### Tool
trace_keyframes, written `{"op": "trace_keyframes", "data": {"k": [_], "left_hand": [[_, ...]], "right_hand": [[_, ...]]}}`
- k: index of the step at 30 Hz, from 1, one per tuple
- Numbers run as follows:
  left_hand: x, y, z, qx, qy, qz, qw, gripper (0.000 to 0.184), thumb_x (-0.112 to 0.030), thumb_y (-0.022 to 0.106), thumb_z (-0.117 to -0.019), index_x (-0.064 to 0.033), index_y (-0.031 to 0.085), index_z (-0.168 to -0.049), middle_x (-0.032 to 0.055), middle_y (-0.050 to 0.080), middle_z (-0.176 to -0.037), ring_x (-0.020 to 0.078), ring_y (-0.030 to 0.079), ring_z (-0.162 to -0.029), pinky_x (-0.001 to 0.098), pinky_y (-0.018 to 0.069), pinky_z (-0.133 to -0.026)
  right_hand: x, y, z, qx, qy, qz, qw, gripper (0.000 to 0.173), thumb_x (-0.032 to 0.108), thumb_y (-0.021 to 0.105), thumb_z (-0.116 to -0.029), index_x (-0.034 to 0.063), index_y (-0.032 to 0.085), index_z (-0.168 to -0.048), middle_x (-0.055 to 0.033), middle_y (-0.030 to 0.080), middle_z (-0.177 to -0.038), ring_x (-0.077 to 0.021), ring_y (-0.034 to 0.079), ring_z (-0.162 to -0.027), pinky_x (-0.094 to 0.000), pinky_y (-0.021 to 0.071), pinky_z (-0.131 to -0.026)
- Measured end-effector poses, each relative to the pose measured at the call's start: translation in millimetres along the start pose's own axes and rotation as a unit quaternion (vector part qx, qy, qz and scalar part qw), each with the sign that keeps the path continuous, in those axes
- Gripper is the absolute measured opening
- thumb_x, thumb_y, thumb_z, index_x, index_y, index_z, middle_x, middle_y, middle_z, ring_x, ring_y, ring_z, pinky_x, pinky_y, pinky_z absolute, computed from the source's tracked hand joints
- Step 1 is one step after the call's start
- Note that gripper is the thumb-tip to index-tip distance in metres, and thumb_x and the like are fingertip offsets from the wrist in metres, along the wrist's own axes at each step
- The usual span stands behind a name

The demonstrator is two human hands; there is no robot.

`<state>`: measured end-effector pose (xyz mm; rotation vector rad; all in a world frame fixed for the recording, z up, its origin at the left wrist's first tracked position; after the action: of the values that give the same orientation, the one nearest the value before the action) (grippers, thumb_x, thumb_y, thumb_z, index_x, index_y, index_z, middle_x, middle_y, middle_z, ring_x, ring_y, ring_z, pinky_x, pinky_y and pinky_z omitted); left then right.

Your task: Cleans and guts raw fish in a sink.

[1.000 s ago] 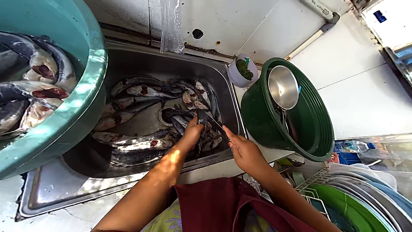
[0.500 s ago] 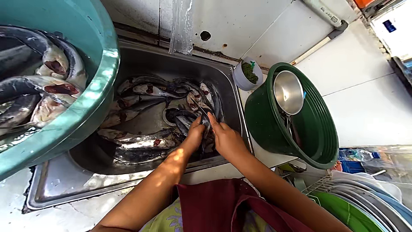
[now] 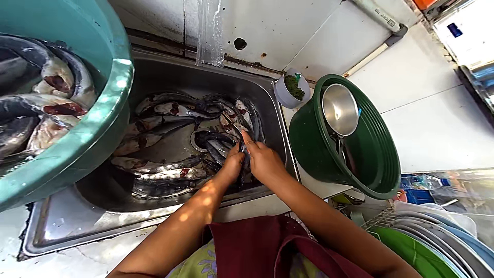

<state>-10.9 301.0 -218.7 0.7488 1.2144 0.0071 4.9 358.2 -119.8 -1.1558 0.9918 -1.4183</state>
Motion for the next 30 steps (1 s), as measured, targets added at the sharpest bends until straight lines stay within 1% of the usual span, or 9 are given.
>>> {"op": "trace_keyframes", "data": {"k": [5,9,15,16,18,20,23,27,30], "left_hand": [[-2,-11,-4,-0.024,-0.013,0.047,0.999,0.038,-0.004,0.036,-0.0902,-0.0094,0.055,-0.123,0.0008,0.057,-0.077,0.0090,0.055,-0.063,0.0253,0.0477,-0.059],[-2,-6,-6,-0.006,-0.004,0.012,1.000,0.039,-0.003,0.036,-0.0914,-0.0067,0.055,-0.125,0.0025,0.059,-0.083,0.0094,0.056,-0.068,0.0265,0.0487,-0.063],[-7,-8,-2,-0.003,0.024,-0.055,0.998,0.042,-0.003,0.035,-0.0921,-0.0065,0.055,-0.129,0.0032,0.065,-0.096,0.0083,0.063,-0.080,0.0295,0.0545,-0.073],[-7,-10,-1,-0.005,0.028,-0.057,0.998,0.042,-0.004,0.035,-0.0928,-0.0073,0.055,-0.129,0.0028,0.064,-0.095,0.0083,0.061,-0.078,0.0293,0.0536,-0.072],[-10,-15,1,-0.025,0.030,-0.033,0.999,0.040,-0.008,0.035,-0.0921,-0.0115,0.054,-0.127,0.0003,0.060,-0.087,0.0084,0.057,-0.069,0.0279,0.0500,-0.063],[-20,-19,5,-0.067,0.008,0.009,0.998,0.038,-0.010,0.038,-0.0909,-0.0134,0.051,-0.126,0.0010,0.058,-0.084,0.0103,0.056,-0.065,0.0283,0.0494,-0.058],[-68,-12,19,-0.121,0.008,0.021,0.992,0.033,-0.010,0.039,-0.0918,-0.0112,0.050,-0.123,0.0021,0.059,-0.089,0.0108,0.057,-0.069,0.0286,0.0501,-0.059],[-190,4,43,-0.153,0.073,0.002,0.986,0.032,-0.003,0.034,-0.0962,-0.0096,0.052,-0.121,0.0019,0.061,-0.092,0.0119,0.060,-0.073,0.0294,0.0533,-0.064],[-287,-14,64,-0.223,0.173,0.008,0.959,0.028,-0.005,0.035,-0.1017,-0.0080,0.058,-0.118,0.0057,0.065,-0.094,0.0170,0.066,-0.078,0.0328,0.0584,-0.070]], "right_hand": [[-23,-3,52,-0.009,-0.031,-0.003,0.999,0.056,0.009,0.046,-0.1037,0.0154,0.041,-0.159,-0.0204,0.071,-0.109,-0.0354,0.072,-0.087,-0.0516,0.0599,-0.076],[-23,-6,64,-0.020,-0.019,0.015,0.999,0.054,0.008,0.045,-0.1026,0.0106,0.045,-0.156,-0.0186,0.071,-0.106,-0.0329,0.072,-0.084,-0.0478,0.0600,-0.073],[-9,-4,12,0.052,0.045,-0.108,0.992,0.058,0.010,0.044,-0.1074,0.0205,0.031,-0.163,-0.0214,0.069,-0.119,-0.0371,0.070,-0.104,-0.0556,0.0552,-0.093],[-16,-4,12,0.051,0.051,-0.181,0.981,0.057,0.009,0.044,-0.1079,0.0203,0.033,-0.163,-0.0205,0.070,-0.113,-0.0340,0.070,-0.095,-0.0529,0.0568,-0.087],[-38,1,24,0.026,0.076,-0.374,0.924,0.056,0.012,0.041,-0.1083,0.0219,0.032,-0.163,-0.0083,0.056,-0.081,-0.0173,0.048,-0.057,-0.0358,0.0449,-0.053],[-63,4,46,0.000,0.112,-0.520,0.847,0.057,0.012,0.041,-0.1077,0.0229,0.031,-0.163,0.0005,0.049,-0.076,-0.0077,0.038,-0.049,-0.0257,0.0366,-0.044],[-104,20,79,-0.019,0.173,-0.582,0.794,0.057,0.008,0.040,-0.1073,0.0162,0.030,-0.162,0.0011,0.049,-0.079,-0.0055,0.037,-0.049,-0.0218,0.0342,-0.042],[-139,49,111,0.001,0.220,-0.586,0.780,0.056,0.007,0.041,-0.1078,0.0125,0.028,-0.162,0.0001,0.048,-0.079,-0.0057,0.037,-0.048,-0.0210,0.0341,-0.042],[-152,60,116,0.015,0.211,-0.589,0.780,0.056,0.008,0.042,-0.1083,0.0136,0.029,-0.162,-0.0008,0.049,-0.082,-0.0061,0.039,-0.049,-0.0217,0.0355,-0.043]]}}
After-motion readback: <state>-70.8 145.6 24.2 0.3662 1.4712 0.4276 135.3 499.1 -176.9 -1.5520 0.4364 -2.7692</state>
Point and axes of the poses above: each hand's wrist, its own z-axis away from the middle knuckle, its own y-axis out of the palm, x = y × z, the point moved 8 cm from there along -z, towards the middle knuckle
